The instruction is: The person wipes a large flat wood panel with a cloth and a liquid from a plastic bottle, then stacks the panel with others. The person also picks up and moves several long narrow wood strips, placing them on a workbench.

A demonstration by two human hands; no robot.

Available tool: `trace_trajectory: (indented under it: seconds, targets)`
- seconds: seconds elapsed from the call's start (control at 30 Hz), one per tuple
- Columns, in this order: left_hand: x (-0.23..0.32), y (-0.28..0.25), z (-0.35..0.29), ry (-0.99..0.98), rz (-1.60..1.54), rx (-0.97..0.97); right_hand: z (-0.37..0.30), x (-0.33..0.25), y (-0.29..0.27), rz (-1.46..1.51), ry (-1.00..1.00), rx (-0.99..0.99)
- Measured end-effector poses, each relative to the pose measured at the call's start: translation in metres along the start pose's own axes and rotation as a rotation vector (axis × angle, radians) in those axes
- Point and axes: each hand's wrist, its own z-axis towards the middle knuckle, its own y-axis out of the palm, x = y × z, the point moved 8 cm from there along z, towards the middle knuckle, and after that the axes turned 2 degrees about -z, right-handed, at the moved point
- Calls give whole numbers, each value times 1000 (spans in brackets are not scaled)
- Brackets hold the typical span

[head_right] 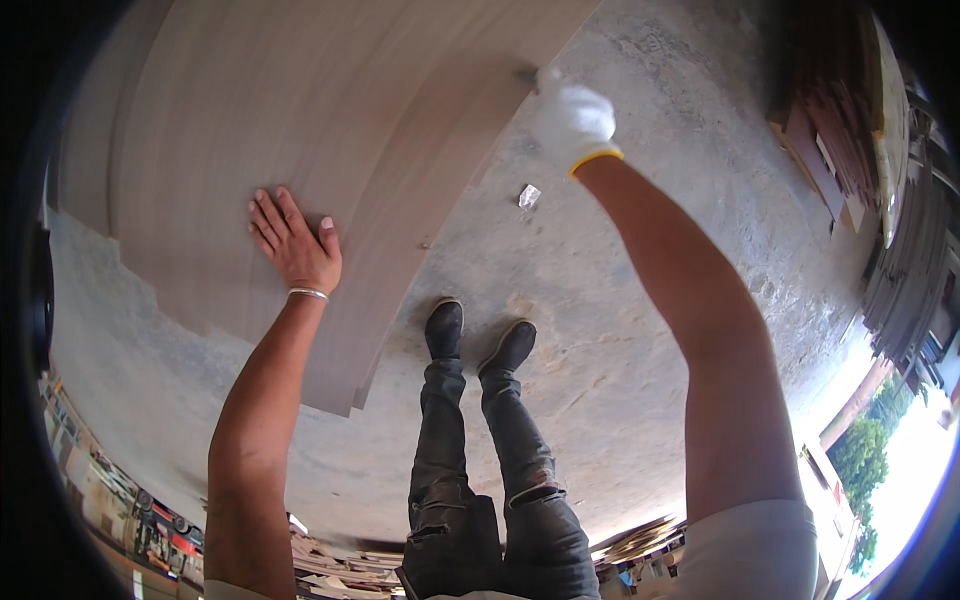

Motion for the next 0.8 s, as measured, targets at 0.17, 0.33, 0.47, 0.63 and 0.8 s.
trace_trajectory:
  seconds: [0.17,0.33,0.47,0.63,0.8]
  targets:
    - [0,-2,1,-4,12,5,-54,-47,14,-34,-59,-134]
    - [0,-2,-1,7,37,18,-87,-72,27,3,-73,-113]
    - [2,-1,1,-1,38,19,-111,-86,38,1,-121,-96]
    - [-5,2,-3,-31,51,5,-122,-91,45,46,-232,-168]
    - [-1,1,-1,-15,44,34,-98,-71,32,124,-127,-45]
